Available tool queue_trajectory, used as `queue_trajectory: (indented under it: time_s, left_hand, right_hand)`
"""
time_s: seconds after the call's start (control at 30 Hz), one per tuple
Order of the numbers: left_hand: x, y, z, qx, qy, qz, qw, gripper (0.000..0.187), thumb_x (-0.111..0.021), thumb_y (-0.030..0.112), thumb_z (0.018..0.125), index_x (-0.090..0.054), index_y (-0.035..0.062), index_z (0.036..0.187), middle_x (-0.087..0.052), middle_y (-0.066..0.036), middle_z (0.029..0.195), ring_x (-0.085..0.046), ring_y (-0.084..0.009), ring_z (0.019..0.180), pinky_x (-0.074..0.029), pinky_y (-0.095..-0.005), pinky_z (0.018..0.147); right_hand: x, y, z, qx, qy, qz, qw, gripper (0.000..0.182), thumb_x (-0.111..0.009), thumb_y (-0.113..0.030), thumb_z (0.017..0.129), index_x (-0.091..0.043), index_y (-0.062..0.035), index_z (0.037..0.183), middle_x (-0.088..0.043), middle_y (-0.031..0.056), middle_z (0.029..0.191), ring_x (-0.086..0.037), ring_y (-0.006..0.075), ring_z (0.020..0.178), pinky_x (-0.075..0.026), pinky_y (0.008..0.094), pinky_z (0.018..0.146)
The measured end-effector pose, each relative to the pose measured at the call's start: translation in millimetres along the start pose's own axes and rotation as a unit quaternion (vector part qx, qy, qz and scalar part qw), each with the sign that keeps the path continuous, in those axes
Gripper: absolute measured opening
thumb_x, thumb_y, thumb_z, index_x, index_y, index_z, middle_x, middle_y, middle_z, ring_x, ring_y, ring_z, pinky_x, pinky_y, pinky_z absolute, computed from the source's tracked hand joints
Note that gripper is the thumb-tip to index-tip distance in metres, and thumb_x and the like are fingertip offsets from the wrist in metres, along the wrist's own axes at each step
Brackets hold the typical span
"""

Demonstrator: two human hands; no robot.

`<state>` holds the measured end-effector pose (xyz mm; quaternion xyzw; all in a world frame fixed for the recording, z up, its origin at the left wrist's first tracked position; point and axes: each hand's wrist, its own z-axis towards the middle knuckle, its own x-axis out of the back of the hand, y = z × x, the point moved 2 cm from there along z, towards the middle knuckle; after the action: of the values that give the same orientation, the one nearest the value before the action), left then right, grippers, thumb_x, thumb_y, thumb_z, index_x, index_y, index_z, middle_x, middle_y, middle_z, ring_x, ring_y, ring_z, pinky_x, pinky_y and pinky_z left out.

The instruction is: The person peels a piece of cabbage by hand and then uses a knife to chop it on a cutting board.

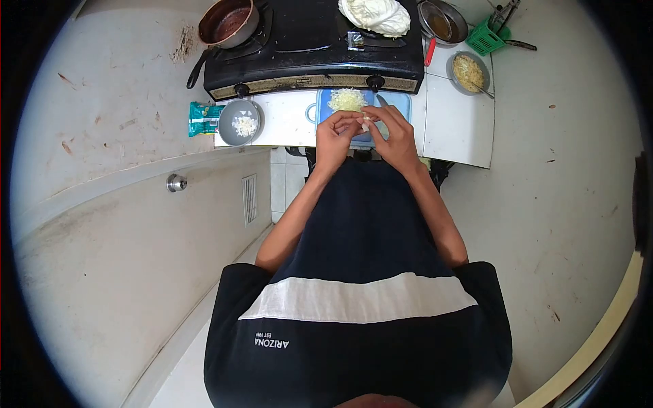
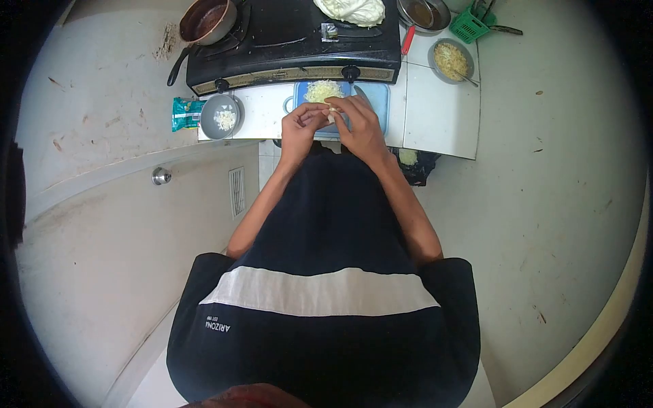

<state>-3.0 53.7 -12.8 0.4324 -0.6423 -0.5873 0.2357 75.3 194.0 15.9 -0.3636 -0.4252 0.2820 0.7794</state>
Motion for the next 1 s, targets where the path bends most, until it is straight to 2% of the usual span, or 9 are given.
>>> queue_trajectory:
  time_s: [0.2,0.27,0.37,0.47,0.6,0.67,0.8,0.87,1.0]
  left_hand:
    - [4,8,-4,0.088,0.021,-0.078,0.993,0.016,-0.068,0.003,0.098,-0.067,-0.0059,0.111,-0.073,-0.012,0.104,-0.071,-0.0161,0.096,-0.061,-0.0304,0.091]
    - [7,6,-3,0.092,0.021,-0.088,0.992,0.019,-0.071,0.004,0.096,-0.066,-0.0057,0.111,-0.073,-0.012,0.104,-0.072,-0.0172,0.097,-0.060,-0.0310,0.093]
    - [6,12,-4,0.080,0.007,-0.090,0.993,0.022,-0.073,0.004,0.095,-0.066,-0.0067,0.113,-0.074,-0.014,0.104,-0.072,-0.0178,0.098,-0.061,-0.0300,0.091]
    - [5,13,-4,0.080,-0.007,-0.080,0.994,0.023,-0.072,0.004,0.095,-0.065,-0.0073,0.115,-0.074,-0.015,0.105,-0.072,-0.0180,0.098,-0.061,-0.0307,0.092]
    - [6,9,-5,0.076,-0.017,-0.078,0.994,0.022,-0.071,0.003,0.096,-0.066,-0.0075,0.115,-0.073,-0.016,0.107,-0.072,-0.0179,0.099,-0.061,-0.0316,0.093]
    - [9,7,-3,0.074,-0.026,-0.069,0.995,0.025,-0.073,0.004,0.094,-0.066,-0.0072,0.116,-0.072,-0.017,0.110,-0.072,-0.0203,0.102,-0.060,-0.0333,0.097]
    - [10,10,-3,0.062,-0.021,-0.075,0.995,0.023,-0.073,0.004,0.095,-0.067,-0.0068,0.115,-0.073,-0.016,0.110,-0.071,-0.0197,0.102,-0.059,-0.0329,0.097]
    - [10,13,-2,0.036,-0.018,-0.055,0.998,0.019,-0.070,0.001,0.096,-0.068,-0.0058,0.113,-0.074,-0.013,0.108,-0.071,-0.0159,0.101,-0.058,-0.0294,0.093]
    - [11,13,-2,0.018,-0.019,-0.010,1.000,0.017,-0.069,0.000,0.096,-0.069,-0.0055,0.112,-0.074,-0.012,0.107,-0.070,-0.0147,0.100,-0.056,-0.0283,0.092]
  right_hand:
    - [1,-3,0,-0.042,-0.010,0.065,0.997,0.033,-0.069,0.002,0.087,-0.070,-0.0037,0.120,-0.075,0.0134,0.100,-0.071,0.0316,0.098,-0.054,0.0403,0.089]
    - [-3,4,-5,-0.085,-0.029,0.105,0.990,0.040,-0.070,0.006,0.090,-0.067,-0.0026,0.129,-0.077,0.0109,0.104,-0.072,0.0168,0.103,-0.055,0.0320,0.094]
    - [-7,13,-11,-0.149,-0.018,0.201,0.968,0.042,-0.069,0.005,0.093,-0.062,-0.0009,0.134,-0.077,0.0099,0.106,-0.071,0.0148,0.105,-0.053,0.0311,0.100]
    - [-6,11,-9,-0.158,-0.012,0.212,0.964,0.043,-0.070,0.002,0.093,-0.060,-0.0023,0.135,-0.078,0.0119,0.107,-0.073,0.0193,0.107,-0.056,0.0347,0.099]
    - [-4,9,-10,-0.157,-0.005,0.232,0.960,0.048,-0.070,0.002,0.093,-0.057,-0.0031,0.139,-0.077,0.0128,0.108,-0.073,0.0189,0.107,-0.057,0.0344,0.097]
    - [-5,7,-9,-0.163,0.001,0.262,0.951,0.053,-0.071,0.004,0.093,-0.053,0.0005,0.143,-0.073,0.0116,0.111,-0.069,0.0148,0.105,-0.054,0.0308,0.097]
    - [-9,19,-14,-0.188,0.014,0.249,0.950,0.042,-0.071,0.000,0.096,-0.058,0.0028,0.135,-0.072,0.0107,0.113,-0.068,0.0143,0.101,-0.055,0.0304,0.094]
    - [-12,29,-19,-0.216,-0.034,0.297,0.930,0.027,-0.070,-0.007,0.098,-0.068,0.0020,0.123,-0.074,0.0096,0.108,-0.070,0.0142,0.096,-0.057,0.0282,0.087]
    - [-11,27,-18,-0.261,-0.037,0.318,0.911,0.019,-0.070,-0.007,0.099,-0.071,0.0042,0.114,-0.072,0.0092,0.108,-0.068,0.0131,0.097,-0.056,0.0287,0.089]
